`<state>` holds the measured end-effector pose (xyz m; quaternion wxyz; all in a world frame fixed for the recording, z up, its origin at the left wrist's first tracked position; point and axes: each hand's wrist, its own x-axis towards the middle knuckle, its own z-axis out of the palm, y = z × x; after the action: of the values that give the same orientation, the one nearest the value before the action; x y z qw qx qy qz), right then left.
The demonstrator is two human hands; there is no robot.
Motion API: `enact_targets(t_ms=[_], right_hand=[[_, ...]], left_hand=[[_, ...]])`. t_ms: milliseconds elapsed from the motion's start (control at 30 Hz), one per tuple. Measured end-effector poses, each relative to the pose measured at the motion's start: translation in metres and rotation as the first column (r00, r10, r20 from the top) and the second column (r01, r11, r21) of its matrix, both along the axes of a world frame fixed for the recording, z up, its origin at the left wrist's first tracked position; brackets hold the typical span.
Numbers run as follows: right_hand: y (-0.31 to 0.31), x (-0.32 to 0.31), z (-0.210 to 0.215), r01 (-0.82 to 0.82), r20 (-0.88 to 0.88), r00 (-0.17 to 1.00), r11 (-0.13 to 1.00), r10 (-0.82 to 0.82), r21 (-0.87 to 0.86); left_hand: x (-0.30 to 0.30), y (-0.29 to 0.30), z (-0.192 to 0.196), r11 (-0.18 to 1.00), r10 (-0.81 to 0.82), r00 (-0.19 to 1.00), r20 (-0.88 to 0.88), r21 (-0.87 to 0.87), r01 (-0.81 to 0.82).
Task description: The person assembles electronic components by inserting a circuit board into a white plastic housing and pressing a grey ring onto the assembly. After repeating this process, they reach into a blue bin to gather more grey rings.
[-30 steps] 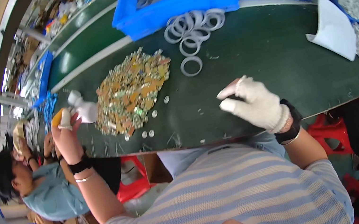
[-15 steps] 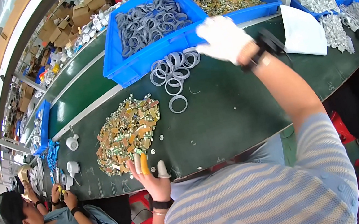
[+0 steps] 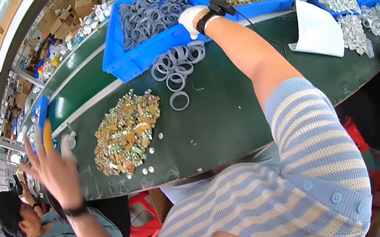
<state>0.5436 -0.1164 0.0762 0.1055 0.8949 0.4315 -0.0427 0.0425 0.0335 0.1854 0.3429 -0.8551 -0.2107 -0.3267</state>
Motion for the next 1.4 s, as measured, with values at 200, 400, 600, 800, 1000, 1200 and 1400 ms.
enact_targets(t_ms=[200, 400, 600, 800, 1000, 1200, 1400], right_hand=[[0.0, 0.008, -0.003, -0.087, 0.111, 0.991, 0.994, 0.079, 0.067], [-0.022, -0.033, -0.005, 0.162, -0.123, 0.985, 0.886, -0.12, 0.434], [-0.045, -0.03, -0.031, -0.107, 0.34, 0.94, 0.929, -0.022, 0.356], [-0.054, -0.057, -0.062, -0.163, 0.475, 0.878, 0.893, -0.063, 0.42], [-0.06, -0.07, -0.09, -0.108, 0.456, 0.883, 0.899, -0.11, 0.425], [-0.059, -0.072, -0.09, -0.124, 0.497, 0.859, 0.893, -0.122, 0.434], [-0.061, -0.074, -0.083, -0.116, 0.475, 0.873, 0.898, -0.112, 0.425]], left_hand=[[0.19, 0.048, -0.029, 0.999, 0.027, 0.95, -0.31, 0.037, -0.017], [0.323, 0.092, -0.129, 0.944, -0.156, 0.822, -0.548, -0.328, -0.04], [0.335, 0.087, -0.172, 0.876, -0.32, 0.918, -0.235, -0.443, 0.192], [0.302, 0.071, -0.192, 0.936, -0.242, 0.948, -0.208, -0.309, 0.171], [0.269, 0.058, -0.212, 0.872, -0.372, 0.922, -0.105, -0.38, 0.309], [0.27, 0.061, -0.215, 0.839, -0.385, 0.921, -0.064, -0.44, 0.32], [0.269, 0.06, -0.215, 0.842, -0.358, 0.927, -0.109, -0.468, 0.269]])
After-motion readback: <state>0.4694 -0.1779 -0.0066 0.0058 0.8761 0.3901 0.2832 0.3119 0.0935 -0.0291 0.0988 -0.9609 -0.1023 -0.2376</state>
